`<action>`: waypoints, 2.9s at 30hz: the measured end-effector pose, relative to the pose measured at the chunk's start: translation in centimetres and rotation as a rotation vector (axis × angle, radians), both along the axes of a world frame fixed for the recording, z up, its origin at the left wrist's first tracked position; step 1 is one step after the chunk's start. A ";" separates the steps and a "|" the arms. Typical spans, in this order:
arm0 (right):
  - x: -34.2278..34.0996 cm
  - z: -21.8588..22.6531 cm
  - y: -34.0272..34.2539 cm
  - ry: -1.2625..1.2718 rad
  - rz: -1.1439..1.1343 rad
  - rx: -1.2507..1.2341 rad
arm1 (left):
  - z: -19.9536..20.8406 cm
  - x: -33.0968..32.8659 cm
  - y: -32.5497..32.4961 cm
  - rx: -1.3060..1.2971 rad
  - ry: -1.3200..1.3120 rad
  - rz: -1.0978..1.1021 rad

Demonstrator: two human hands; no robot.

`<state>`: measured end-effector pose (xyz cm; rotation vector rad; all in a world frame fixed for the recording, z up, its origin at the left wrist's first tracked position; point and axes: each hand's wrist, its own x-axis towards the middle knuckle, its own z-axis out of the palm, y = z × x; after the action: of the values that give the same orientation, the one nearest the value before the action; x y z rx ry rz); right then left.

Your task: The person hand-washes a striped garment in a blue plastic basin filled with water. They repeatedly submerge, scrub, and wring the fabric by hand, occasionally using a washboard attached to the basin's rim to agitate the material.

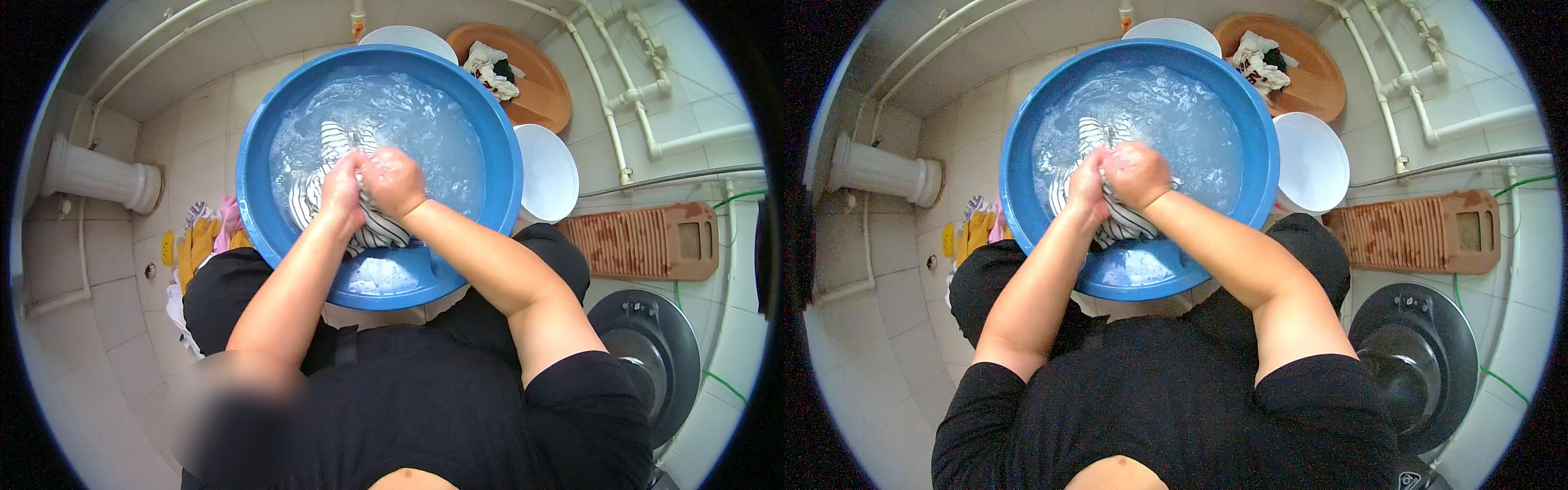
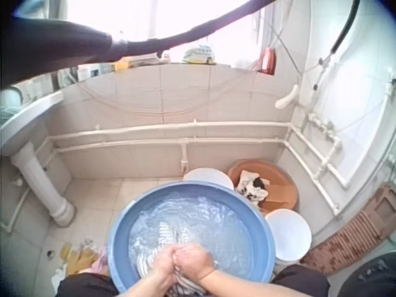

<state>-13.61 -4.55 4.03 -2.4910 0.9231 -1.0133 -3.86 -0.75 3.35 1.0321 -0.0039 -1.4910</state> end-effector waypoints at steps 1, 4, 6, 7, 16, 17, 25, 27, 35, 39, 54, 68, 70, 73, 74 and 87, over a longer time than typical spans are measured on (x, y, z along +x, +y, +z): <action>0.7 3.5 2.0 -0.253 0.017 0.257 | -0.3 0.9 -0.1 0.014 0.078 0.038; 1.1 4.4 3.9 -0.153 0.109 0.233 | -0.2 1.6 -0.2 0.064 -0.091 0.044; 0.1 1.4 1.4 -0.254 0.003 0.405 | 0.9 0.0 -0.2 0.061 -0.200 0.064; -0.8 -0.2 -0.6 -0.310 -0.058 0.486 | 2.8 -1.4 -0.2 0.055 -0.313 0.056; -8.1 -4.6 -7.2 0.150 -0.393 0.673 | 2.8 0.2 0.2 0.129 -0.701 -0.320; -8.2 -3.7 -6.8 0.352 -0.252 0.720 | 3.3 0.3 0.3 0.149 -1.026 -0.499; -6.1 -5.5 -6.3 0.163 -0.426 0.556 | 1.5 1.1 -0.1 0.091 -0.386 -0.042; -2.5 -3.4 -4.4 -0.395 -0.191 1.057 | 0.3 1.3 -0.7 0.012 -0.125 0.080; 2.1 5.7 5.7 -0.276 0.285 0.200 | 0.3 2.1 1.5 -0.355 0.280 -0.066; 0.8 1.8 1.2 -0.258 0.079 0.116 | -3.5 1.7 0.4 -0.392 0.252 -0.059; -1.5 -3.1 -3.6 -0.142 -0.454 0.309 | 0.9 -0.2 -0.5 0.115 0.145 -0.037; -5.4 -6.3 -6.4 0.107 -0.338 0.625 | -1.3 -0.2 -1.1 -0.020 -0.108 0.222; -2.4 -6.1 -5.0 -0.260 -0.168 0.638 | -2.8 0.6 -1.6 -0.067 -0.064 0.171; 0.6 -0.1 0.5 -0.352 0.081 0.489 | -3.3 1.6 -1.3 -0.025 0.151 0.093; 1.1 2.4 2.3 -0.326 0.187 0.396 | -4.3 2.5 -0.5 -0.260 0.280 0.017; 0.4 2.5 1.4 -0.126 -0.083 0.232 | 2.6 -0.5 0.3 0.155 -0.001 0.038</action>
<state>-13.22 -3.13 6.53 -2.1901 1.0478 -1.0124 -4.40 -0.44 5.94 1.1512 0.1316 -1.4731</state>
